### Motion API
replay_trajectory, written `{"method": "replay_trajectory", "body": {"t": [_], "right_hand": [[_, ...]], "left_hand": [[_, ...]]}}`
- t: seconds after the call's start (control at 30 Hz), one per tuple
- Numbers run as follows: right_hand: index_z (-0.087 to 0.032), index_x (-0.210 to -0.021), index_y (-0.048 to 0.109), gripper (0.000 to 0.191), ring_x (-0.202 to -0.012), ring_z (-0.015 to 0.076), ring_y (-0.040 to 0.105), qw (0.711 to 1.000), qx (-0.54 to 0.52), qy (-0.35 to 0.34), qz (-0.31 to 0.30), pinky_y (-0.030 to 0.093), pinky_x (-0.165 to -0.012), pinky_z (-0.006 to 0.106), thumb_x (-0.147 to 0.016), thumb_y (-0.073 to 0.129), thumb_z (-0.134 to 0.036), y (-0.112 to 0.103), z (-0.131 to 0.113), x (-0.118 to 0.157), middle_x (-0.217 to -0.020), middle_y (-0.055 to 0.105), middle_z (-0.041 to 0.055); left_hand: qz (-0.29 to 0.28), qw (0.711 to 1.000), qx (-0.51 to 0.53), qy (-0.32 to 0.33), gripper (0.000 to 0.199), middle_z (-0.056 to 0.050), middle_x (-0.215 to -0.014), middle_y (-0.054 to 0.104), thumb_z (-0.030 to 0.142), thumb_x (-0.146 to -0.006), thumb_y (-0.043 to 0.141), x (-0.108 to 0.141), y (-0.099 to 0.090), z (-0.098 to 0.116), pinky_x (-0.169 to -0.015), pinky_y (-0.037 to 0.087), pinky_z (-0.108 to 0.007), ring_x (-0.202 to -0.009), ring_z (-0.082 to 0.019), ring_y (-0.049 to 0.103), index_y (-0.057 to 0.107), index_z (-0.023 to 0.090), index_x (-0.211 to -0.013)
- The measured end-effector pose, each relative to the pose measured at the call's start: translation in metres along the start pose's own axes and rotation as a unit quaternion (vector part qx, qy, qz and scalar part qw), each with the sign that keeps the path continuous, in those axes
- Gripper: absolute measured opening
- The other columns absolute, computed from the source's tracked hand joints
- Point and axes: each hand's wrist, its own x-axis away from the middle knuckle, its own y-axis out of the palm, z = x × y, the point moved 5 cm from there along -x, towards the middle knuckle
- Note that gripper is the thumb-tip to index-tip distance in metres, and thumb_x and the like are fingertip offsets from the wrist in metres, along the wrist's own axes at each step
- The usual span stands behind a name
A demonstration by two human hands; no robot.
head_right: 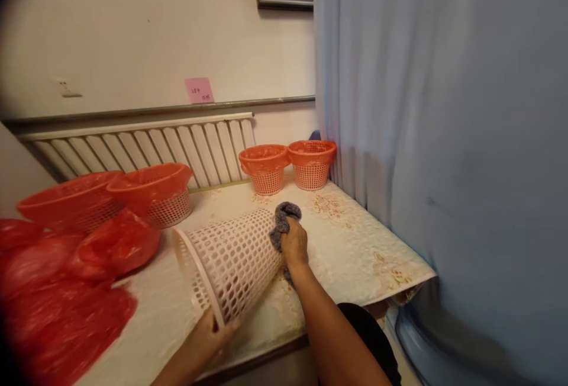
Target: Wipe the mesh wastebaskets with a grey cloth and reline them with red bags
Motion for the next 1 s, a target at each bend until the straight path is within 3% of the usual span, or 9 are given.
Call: {"method": "replay_trajectory", "body": {"t": [0.1,0.27,0.4,0.47,0.57,0.7,0.8,0.9,1.0], "right_hand": [[-0.018,-0.112,0.064,0.052,-0.103,0.0216,0.061,1.0,-0.011,-0.011,-0.011,0.045,-0.093,0.032,-0.066,0.043,-0.004,0.005,-0.007,0.006,-0.108,0.069,0.0066],[-0.019,-0.117,0.061,0.056,-0.113,0.0215,0.057,0.985,-0.1,-0.129,-0.047,0.041,-0.102,0.036,-0.066,0.046,-0.002,0.005,-0.06,0.026,-0.119,0.064,0.0063],[-0.021,-0.12,0.058,0.049,-0.11,0.019,0.058,0.914,-0.188,-0.322,-0.161,0.04,-0.103,0.035,-0.074,0.05,-0.008,-0.002,-0.126,0.06,-0.117,0.065,0.0054],[-0.02,-0.122,0.057,0.048,-0.107,0.0189,0.06,0.885,-0.196,-0.375,-0.193,0.041,-0.102,0.036,-0.076,0.049,-0.009,-0.003,-0.139,0.069,-0.114,0.066,0.0061],[-0.019,-0.119,0.059,0.046,-0.11,0.0194,0.058,0.908,-0.178,-0.348,-0.153,0.043,-0.1,0.036,-0.076,0.047,-0.008,-0.001,-0.119,0.052,-0.115,0.066,0.0072],[-0.023,-0.114,0.063,0.051,-0.108,0.0197,0.059,0.982,-0.09,-0.151,-0.065,0.043,-0.098,0.033,-0.069,0.046,-0.004,0.006,-0.05,0.009,-0.114,0.067,0.0026],[-0.022,-0.113,0.064,0.054,-0.101,0.0216,0.062,0.999,-0.02,-0.022,-0.025,0.046,-0.093,0.032,-0.066,0.043,-0.003,0.006,-0.012,-0.004,-0.108,0.069,0.0037],[-0.02,-0.112,0.065,0.052,-0.1,0.0231,0.062,1.0,-0.001,0.002,-0.015,0.046,-0.091,0.033,-0.067,0.043,-0.004,0.006,-0.002,-0.002,-0.106,0.07,0.0063],[-0.02,-0.116,0.062,0.056,-0.105,0.0229,0.061,1.0,-0.007,-0.005,-0.017,0.045,-0.094,0.034,-0.066,0.042,-0.004,0.011,-0.001,0.003,-0.111,0.068,0.0063]], "left_hand": [[0.053,0.995,0.085,0.008,0.058,-0.016,-0.126,0.062,0.039,-0.08,0.059,-0.013,-0.014,0.027,-0.105,0.038,-0.046,-0.117,-0.031,0.056,0.052,0.01,-0.129],[0.026,0.996,0.079,0.023,0.045,-0.011,-0.114,0.069,0.032,-0.083,0.055,-0.019,-0.006,0.047,-0.104,0.04,-0.044,-0.113,-0.028,0.059,0.057,0.012,-0.123],[0.013,0.998,-0.037,0.048,0.03,-0.009,-0.098,0.073,0.031,-0.078,0.058,-0.012,0.006,0.032,-0.101,0.042,-0.044,-0.103,-0.03,0.062,0.068,0.012,-0.099],[0.007,0.997,-0.066,0.039,0.026,-0.008,-0.093,0.074,0.031,-0.077,0.058,-0.009,0.008,0.021,-0.098,0.045,-0.044,-0.1,-0.031,0.063,0.07,0.013,-0.093],[-0.007,0.997,-0.064,0.046,0.034,-0.008,-0.106,0.072,0.03,-0.078,0.057,-0.003,0.009,0.011,-0.105,0.039,-0.043,-0.112,-0.031,0.058,0.068,0.015,-0.107],[-0.059,0.994,-0.087,0.022,0.037,-0.01,-0.115,0.069,0.03,-0.078,0.057,0.007,0.013,-0.006,-0.11,0.032,-0.045,-0.121,-0.031,0.052,0.067,0.019,-0.112],[-0.092,0.991,-0.101,0.01,0.039,-0.009,-0.117,0.069,0.027,-0.074,0.063,0.012,0.013,-0.014,-0.113,0.026,-0.046,-0.123,-0.032,0.051,0.068,0.021,-0.111],[-0.077,0.996,-0.049,0.016,0.05,-0.01,-0.125,0.064,0.028,-0.07,0.067,0.006,0.003,-0.001,-0.113,0.026,-0.046,-0.127,-0.032,0.048,0.063,0.02,-0.119],[-0.002,0.996,0.071,0.046,0.054,-0.012,-0.13,0.06,0.036,-0.081,0.058,-0.008,-0.015,0.029,-0.11,0.032,-0.044,-0.127,-0.029,0.047,0.052,0.016,-0.13]]}}
